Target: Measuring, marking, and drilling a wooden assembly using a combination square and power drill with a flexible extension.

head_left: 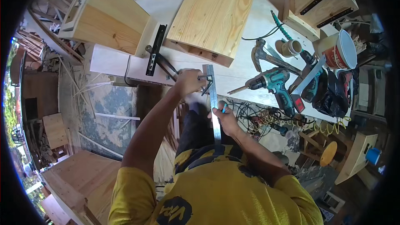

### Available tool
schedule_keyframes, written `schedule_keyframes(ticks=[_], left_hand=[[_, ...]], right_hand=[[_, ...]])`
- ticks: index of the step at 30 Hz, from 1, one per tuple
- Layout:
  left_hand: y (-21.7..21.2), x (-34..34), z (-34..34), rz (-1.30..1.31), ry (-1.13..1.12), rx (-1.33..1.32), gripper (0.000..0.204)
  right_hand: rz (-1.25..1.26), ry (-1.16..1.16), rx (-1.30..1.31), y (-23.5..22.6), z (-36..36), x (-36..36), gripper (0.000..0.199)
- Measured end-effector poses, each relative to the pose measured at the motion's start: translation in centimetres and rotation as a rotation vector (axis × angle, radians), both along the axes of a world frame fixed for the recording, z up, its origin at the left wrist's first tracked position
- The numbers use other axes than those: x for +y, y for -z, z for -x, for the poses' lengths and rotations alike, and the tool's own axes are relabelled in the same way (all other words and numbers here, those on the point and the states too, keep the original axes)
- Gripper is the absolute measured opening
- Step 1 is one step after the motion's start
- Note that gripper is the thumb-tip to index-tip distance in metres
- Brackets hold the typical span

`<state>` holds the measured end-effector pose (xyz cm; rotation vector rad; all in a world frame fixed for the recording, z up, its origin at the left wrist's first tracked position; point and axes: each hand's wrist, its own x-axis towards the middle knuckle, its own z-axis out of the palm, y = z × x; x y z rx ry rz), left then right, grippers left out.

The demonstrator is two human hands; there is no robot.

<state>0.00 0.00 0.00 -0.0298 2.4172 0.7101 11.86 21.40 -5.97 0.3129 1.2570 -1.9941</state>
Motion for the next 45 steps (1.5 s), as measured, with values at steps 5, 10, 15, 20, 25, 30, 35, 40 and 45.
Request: schedule_keyframes(ticks=[5,10,15,20,25,30,35,40,45], left_hand=[[0.4,1.6,-1.6,0.062,-0.03,0.479,0.045],[0.9,0.6,-3.4,-0.099,-0.123,0.714,0.033],[2.8,2.0,-6.6,-0.424,-0.575,0.36,0.023],[4.2,2.4,-7.8,-0.577,-0.829,0.019,0.027],[4.2,1.9,-5.8,-0.651,-0.775,-0.126,0.028],[4.7,1.3,-5.1,-0.353,-0.52,0.019,0.023],[6.1,1.4,-5.2,-0.51,-0.725,-0.033,0.021],[6.9,1.9,-5.1,-0.546,-0.797,-0.019,0.02],[7.0,1.9,-4.9,-0.533,-0.783,-0.023,0.019]], right_hand=[[0.022,0.163,-0.055,-0.8,-1.1,-1.0,0.008],[0.015,0.279,-0.069,-0.9,-1.1,-4.5,0.011],[-0.07,0.343,-0.057,-0.6,-0.4,-6.7,0.01],[-0.052,0.407,-0.065,0.3,0.1,-8.0,0.014],[-0.041,0.408,-0.077,1.3,0.4,-8.5,0.012],[-0.103,0.329,-0.169,1.5,1.0,-8.1,0.016],[-0.243,0.222,-0.133,-0.1,1.8,-7.3,0.023],[-0.539,0.214,0.179,-2.3,3.5,-5.7,0.023],[-0.699,0.284,0.376,-2.8,7.5,-5.4,0.024]])
